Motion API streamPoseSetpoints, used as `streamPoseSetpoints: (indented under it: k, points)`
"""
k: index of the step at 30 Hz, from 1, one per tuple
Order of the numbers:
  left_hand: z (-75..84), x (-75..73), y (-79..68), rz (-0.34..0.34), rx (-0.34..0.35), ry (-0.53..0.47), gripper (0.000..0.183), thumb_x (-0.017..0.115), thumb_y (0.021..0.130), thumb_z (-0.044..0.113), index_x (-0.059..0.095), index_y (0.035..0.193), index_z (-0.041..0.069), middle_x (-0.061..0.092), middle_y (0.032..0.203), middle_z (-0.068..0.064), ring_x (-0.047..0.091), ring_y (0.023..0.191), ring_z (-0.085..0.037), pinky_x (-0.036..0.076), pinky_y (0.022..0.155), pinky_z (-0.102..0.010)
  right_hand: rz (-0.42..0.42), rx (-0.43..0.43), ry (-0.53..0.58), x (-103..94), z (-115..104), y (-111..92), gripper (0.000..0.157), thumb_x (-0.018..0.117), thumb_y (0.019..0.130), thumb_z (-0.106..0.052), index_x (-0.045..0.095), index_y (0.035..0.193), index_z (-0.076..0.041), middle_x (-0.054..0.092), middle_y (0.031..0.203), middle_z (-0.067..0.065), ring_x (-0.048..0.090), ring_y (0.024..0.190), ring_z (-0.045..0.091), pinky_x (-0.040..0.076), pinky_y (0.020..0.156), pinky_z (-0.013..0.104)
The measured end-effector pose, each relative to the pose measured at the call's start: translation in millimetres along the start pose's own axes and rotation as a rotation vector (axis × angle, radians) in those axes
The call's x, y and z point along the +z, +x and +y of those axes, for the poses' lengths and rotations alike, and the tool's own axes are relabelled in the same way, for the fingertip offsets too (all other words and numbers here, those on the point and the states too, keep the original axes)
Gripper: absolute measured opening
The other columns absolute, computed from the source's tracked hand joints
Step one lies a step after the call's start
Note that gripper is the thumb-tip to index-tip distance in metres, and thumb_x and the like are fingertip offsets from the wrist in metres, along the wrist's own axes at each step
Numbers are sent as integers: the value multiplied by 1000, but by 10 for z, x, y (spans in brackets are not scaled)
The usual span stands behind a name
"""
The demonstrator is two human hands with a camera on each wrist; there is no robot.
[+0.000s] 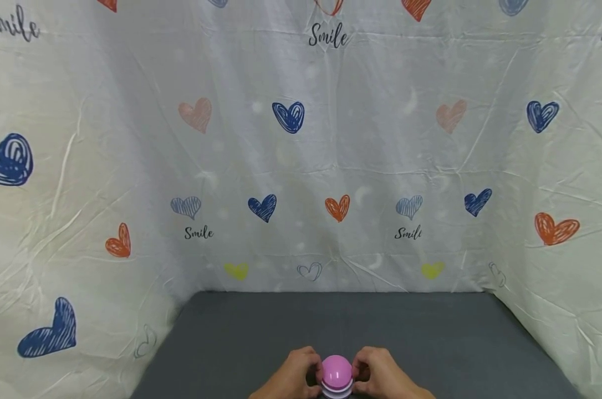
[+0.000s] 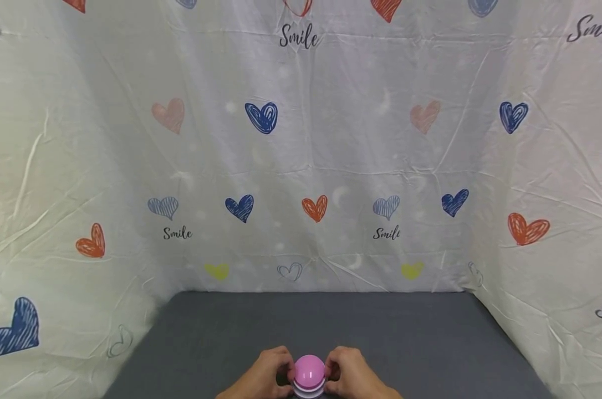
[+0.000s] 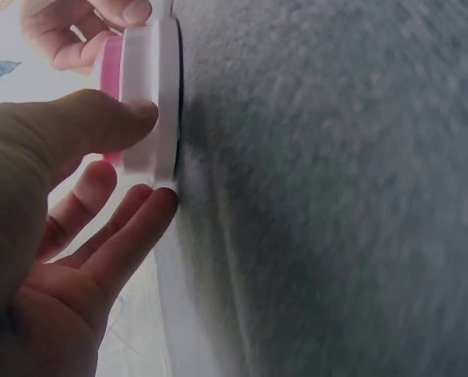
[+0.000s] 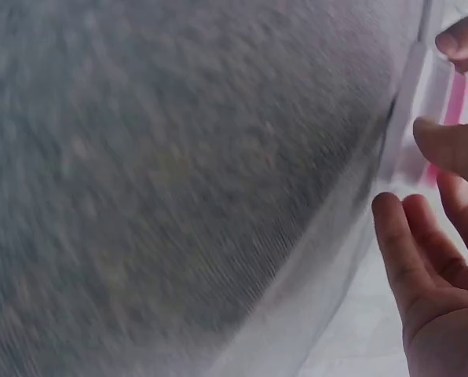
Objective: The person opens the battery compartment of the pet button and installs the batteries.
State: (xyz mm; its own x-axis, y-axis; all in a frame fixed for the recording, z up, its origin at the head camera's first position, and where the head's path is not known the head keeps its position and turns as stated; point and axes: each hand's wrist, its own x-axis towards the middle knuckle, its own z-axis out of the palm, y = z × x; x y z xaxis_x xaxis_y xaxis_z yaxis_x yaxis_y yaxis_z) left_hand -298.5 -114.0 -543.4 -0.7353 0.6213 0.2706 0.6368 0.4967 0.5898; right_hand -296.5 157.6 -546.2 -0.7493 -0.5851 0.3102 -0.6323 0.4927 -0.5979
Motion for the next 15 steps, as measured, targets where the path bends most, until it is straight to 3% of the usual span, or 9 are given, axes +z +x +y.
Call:
streamPoseSetpoints:
  k: [5,11,15]
  points:
    - [-56,-113,-53,45,16,-121,24,81,73,3,64,85,14,56,87,5,63,81,-2,56,69,-20,21,27,-7,-141,-2,13,18,83,77,-14,67,84,-18,63,83,-11,62,75,-4,53,64,19]
    - [-102,-303,-60,152,-41,-85,20,80,80,8,62,90,11,58,90,-3,68,82,-16,59,70,-26,99,76,-115,-382,4,51,13,80,83,-19,71,92,-18,67,90,-6,65,79,3,55,68,24]
    - [-90,-421,-73,287,-90,10,18,78,83,13,65,94,12,61,93,-3,65,85,-16,59,72,-32,191,86,-273,-529,-21,63,15,80,84,-21,72,97,-21,67,94,-9,64,83,6,55,70,27]
